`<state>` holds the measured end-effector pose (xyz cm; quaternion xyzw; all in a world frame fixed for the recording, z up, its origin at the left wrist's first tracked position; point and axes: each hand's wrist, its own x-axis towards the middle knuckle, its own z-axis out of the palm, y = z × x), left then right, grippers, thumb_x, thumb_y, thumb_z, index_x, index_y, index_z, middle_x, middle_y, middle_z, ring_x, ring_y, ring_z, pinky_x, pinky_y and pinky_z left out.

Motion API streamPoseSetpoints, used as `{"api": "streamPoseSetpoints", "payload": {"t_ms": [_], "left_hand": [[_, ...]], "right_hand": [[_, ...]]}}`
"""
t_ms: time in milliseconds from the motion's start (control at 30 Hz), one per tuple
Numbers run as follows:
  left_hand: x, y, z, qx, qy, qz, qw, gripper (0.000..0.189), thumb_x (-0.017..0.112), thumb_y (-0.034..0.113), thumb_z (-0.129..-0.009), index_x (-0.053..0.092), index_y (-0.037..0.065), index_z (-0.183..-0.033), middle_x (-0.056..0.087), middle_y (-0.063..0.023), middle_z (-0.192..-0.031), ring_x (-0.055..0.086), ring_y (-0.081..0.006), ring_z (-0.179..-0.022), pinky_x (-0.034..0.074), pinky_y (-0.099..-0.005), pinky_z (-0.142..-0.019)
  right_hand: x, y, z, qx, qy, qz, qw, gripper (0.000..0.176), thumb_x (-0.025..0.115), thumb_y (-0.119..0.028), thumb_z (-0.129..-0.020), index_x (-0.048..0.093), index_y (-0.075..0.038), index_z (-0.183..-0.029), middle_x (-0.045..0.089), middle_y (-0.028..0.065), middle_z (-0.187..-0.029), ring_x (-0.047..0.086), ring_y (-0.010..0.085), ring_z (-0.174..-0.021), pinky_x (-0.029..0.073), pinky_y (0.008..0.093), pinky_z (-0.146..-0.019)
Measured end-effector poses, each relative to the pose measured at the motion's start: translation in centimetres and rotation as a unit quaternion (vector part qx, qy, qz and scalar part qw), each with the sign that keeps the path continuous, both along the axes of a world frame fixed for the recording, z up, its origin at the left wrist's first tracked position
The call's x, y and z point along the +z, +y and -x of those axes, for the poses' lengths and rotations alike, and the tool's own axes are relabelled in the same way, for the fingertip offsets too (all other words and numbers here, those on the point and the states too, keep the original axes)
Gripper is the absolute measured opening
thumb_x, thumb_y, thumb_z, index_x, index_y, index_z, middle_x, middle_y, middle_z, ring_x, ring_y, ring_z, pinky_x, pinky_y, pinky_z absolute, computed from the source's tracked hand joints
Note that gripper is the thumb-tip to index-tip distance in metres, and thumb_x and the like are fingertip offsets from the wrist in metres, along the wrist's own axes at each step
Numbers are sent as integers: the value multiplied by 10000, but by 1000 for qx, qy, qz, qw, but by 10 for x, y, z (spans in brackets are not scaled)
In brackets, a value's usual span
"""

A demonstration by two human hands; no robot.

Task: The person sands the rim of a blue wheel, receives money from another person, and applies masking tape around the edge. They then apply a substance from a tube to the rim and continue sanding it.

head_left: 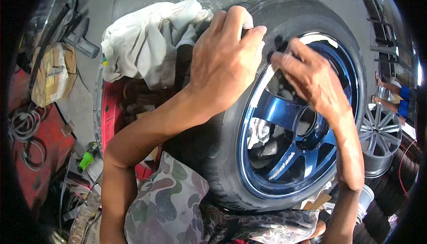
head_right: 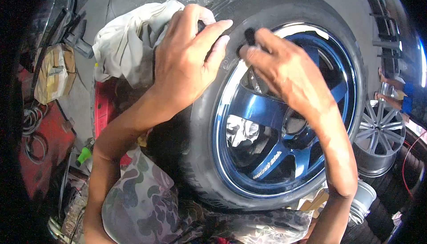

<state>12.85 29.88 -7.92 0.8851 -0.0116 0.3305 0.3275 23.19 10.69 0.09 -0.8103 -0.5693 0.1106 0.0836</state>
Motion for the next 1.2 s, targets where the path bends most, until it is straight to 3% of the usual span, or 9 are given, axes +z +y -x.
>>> {"api": "streamPoseSetpoints", "payload": {"t_ms": [400,533,667,833,933,1067,1200], "left_hand": [[-1,1,0,-1,-13,8,1000,290,799,53,-857,768,42,-1145,609,-134,-1077,638,-341,-982,541,-443,-850],[-1,0,0,1,-6,3,1000,290,802,52,-853,770,45,-1142,612,-131,-1077,641,-337,-985,543,-441,-850],[0,1,0,3,-15,-2,1000,292,804,45,-850,769,43,-1139,613,-132,-1063,645,-338,-973,547,-445,-841],[0,-1,-1,-1,-10,-1,1000,292,805,44,-848,767,41,-1138,612,-134,-1060,646,-344,-968,548,-447,-834],[1,1,-1,2,-14,-3,1000,293,806,48,-849,767,41,-1139,609,-140,-1059,644,-351,-969,547,-449,-834],[1,-1,0,0,-7,-1,1000,291,806,53,-853,768,42,-1141,610,-139,-1061,645,-350,-970,547,-450,-832],[1,1,0,2,0,-4,1000,288,806,56,-855,768,43,-1140,611,-133,-1063,645,-343,-971,548,-448,-827]], "right_hand": [[-5,-3,11,10,27,-37,999,319,732,-55,-873,700,-73,-1190,551,134,-964,678,344,-891,564,454,-779],[-9,-7,4,-55,9,-10,998,313,732,-53,-881,708,-68,-1193,556,127,-962,688,325,-907,572,448,-787],[-18,-11,17,-18,3,-70,997,313,731,-34,-889,706,-76,-1198,565,123,-968,682,326,-874,573,448,-737],[-23,-13,3,-59,-17,-67,996,313,738,-54,-896,706,-72,-1207,558,122,-937,670,325,-858,560,445,-746],[-20,-10,17,-21,9,-81,996,324,744,-52,-891,702,-73,-1212,551,125,-941,665,328,-854,556,451,-743],[-20,-12,1,-59,-49,-63,995,327,734,-37,-895,682,-60,-1218,549,128,-955,665,328,-843,558,440,-719],[-19,-9,18,-15,9,-87,996,310,741,-42,-897,685,-52,-1201,544,128,-942,656,324,-823,553,440,-707]]}}
